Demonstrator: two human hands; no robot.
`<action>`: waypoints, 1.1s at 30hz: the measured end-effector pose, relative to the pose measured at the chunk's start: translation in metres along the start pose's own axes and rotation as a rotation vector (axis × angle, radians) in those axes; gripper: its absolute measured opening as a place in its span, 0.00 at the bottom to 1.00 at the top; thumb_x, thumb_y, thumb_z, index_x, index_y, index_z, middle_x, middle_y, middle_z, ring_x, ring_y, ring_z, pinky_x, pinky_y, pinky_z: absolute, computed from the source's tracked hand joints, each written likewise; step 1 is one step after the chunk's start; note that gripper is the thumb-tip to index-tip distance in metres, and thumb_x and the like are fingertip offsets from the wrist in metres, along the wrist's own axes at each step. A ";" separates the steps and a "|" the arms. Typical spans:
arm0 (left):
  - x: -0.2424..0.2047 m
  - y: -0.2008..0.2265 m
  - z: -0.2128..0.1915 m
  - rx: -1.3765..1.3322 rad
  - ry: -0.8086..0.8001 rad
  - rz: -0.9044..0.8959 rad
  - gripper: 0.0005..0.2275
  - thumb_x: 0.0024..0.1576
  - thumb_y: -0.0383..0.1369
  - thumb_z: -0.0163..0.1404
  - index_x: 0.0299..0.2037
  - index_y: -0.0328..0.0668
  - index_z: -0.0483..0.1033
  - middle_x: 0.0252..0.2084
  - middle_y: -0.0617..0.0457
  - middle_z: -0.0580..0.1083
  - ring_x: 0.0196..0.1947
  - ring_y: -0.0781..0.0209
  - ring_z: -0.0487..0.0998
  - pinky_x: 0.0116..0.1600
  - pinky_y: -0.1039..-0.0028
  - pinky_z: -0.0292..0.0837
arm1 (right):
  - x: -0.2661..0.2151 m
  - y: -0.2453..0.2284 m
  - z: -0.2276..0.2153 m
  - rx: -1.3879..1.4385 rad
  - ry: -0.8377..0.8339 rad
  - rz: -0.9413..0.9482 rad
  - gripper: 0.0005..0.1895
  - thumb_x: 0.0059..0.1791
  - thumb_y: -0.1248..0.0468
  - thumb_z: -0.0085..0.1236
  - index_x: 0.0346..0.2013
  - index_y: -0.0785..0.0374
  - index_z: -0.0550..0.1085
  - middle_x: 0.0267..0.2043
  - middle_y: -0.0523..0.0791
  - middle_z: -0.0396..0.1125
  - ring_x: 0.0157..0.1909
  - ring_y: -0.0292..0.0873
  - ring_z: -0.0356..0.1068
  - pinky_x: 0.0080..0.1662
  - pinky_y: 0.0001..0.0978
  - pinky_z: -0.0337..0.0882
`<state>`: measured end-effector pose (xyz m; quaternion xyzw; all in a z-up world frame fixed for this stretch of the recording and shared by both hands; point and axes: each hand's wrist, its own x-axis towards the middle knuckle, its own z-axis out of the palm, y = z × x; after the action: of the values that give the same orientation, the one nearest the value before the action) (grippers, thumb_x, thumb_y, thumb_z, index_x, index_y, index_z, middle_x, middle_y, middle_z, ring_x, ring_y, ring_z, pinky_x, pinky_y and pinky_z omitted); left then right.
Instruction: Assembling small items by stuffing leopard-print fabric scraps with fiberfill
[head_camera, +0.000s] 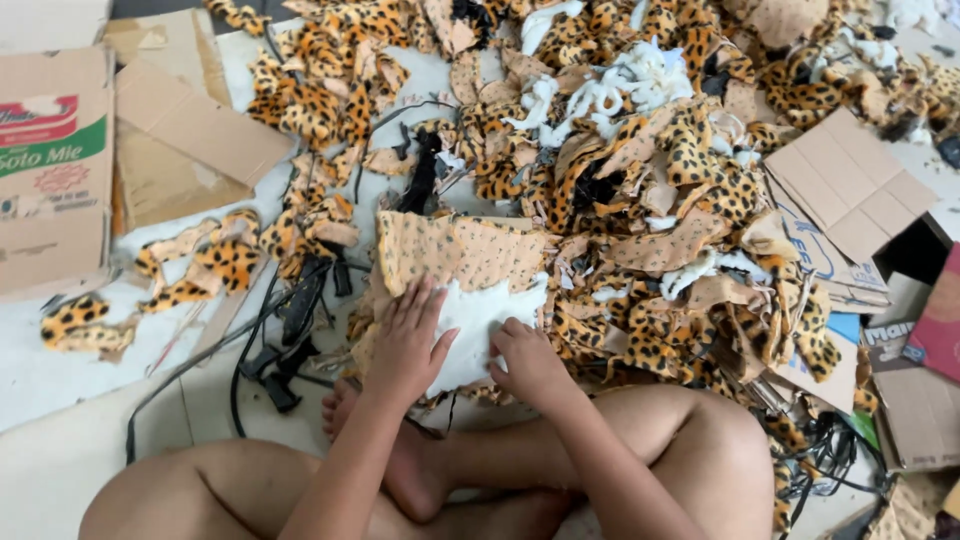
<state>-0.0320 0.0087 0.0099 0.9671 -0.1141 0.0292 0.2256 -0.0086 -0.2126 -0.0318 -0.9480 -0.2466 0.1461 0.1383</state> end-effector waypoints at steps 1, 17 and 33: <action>0.001 -0.002 0.002 0.000 0.007 -0.014 0.25 0.67 0.48 0.38 0.70 0.45 0.58 0.75 0.41 0.53 0.75 0.44 0.52 0.71 0.53 0.52 | 0.001 -0.001 -0.003 -0.004 -0.006 -0.014 0.09 0.44 0.55 0.63 0.33 0.53 0.74 0.41 0.43 0.65 0.48 0.54 0.71 0.49 0.47 0.70; 0.008 0.004 0.012 0.159 0.117 0.000 0.27 0.66 0.51 0.40 0.72 0.46 0.59 0.76 0.44 0.54 0.75 0.44 0.52 0.73 0.53 0.48 | -0.017 -0.019 -0.038 0.123 0.138 0.067 0.11 0.48 0.55 0.59 0.42 0.54 0.75 0.41 0.45 0.65 0.50 0.55 0.71 0.52 0.47 0.67; 0.014 -0.011 0.034 0.187 0.154 -0.028 0.30 0.65 0.53 0.39 0.74 0.49 0.55 0.76 0.45 0.54 0.75 0.46 0.51 0.73 0.53 0.44 | 0.055 0.038 0.021 0.359 0.602 0.495 0.10 0.48 0.53 0.63 0.33 0.53 0.76 0.41 0.42 0.65 0.50 0.50 0.68 0.51 0.44 0.62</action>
<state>-0.0161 0.0007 -0.0234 0.9802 -0.0799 0.1108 0.1430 0.0467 -0.2124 -0.0753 -0.9398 0.0689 -0.0677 0.3277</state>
